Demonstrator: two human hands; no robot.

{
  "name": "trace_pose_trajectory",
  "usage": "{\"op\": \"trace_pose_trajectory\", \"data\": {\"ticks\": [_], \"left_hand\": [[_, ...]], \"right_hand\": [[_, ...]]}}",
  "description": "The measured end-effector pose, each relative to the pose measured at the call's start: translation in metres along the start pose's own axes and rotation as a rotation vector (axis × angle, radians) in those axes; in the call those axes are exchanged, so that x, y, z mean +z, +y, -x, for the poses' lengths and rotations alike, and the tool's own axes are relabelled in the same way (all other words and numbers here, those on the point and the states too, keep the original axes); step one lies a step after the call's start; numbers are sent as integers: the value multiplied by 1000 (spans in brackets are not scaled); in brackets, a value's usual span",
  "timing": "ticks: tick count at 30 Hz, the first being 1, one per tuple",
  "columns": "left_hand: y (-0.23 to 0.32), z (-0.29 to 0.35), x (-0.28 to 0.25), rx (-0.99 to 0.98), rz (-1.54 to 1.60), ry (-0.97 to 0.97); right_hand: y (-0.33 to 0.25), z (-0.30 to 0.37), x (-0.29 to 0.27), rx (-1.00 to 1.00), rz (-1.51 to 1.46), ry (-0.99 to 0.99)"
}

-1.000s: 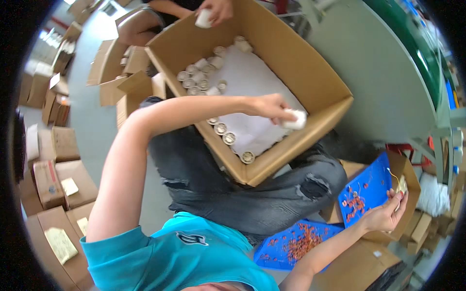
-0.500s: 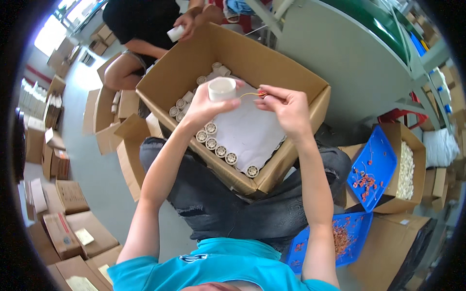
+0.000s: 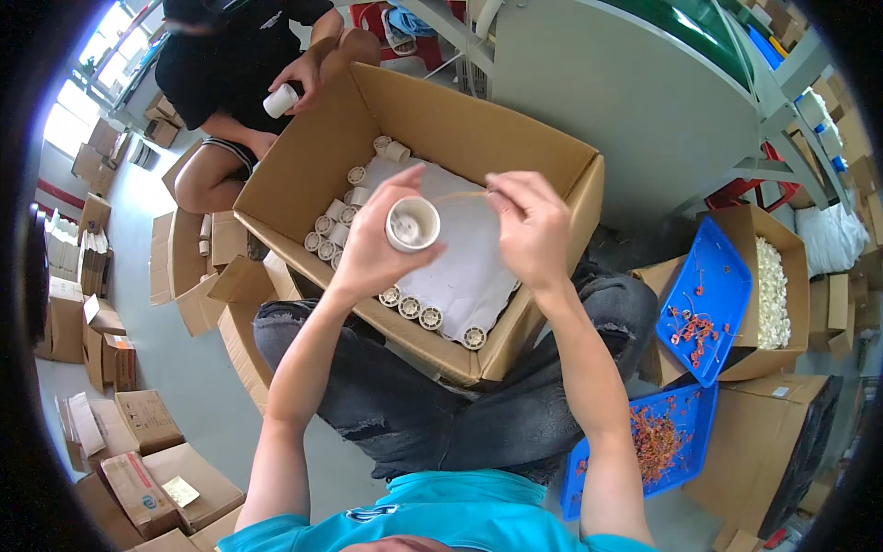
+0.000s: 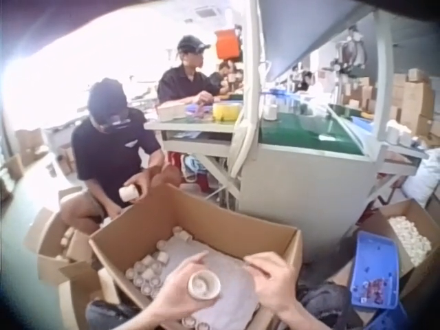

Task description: The person applies glue to small circular electronic components using a stick, then organizes them into a foam-lined cardboard box.

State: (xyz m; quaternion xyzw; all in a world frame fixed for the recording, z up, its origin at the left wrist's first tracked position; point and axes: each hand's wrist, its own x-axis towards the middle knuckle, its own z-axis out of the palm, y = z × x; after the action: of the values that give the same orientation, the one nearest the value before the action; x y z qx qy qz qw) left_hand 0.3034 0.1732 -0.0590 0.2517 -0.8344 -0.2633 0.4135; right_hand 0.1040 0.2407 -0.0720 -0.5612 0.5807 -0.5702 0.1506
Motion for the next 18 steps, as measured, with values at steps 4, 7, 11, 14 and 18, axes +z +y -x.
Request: {"op": "trace_pose_trajectory", "data": {"ticks": [4, 7, 11, 14, 18], "left_hand": [[-8, 7, 11, -113, -84, 79], [-8, 5, 13, 7, -44, 189], [-15, 3, 17, 184, -241, 345], [-19, 3, 19, 205, -304, 373], [-22, 4, 25, 182, -204, 401]], "right_hand": [[-21, -2, -16, -222, -18, 301], [-38, 6, -12, -305, -109, 310], [-47, 14, -9, -421, 26, 182], [-47, 16, -6, -388, 30, 151], [-49, 20, -4, -330, 12, 110]]}}
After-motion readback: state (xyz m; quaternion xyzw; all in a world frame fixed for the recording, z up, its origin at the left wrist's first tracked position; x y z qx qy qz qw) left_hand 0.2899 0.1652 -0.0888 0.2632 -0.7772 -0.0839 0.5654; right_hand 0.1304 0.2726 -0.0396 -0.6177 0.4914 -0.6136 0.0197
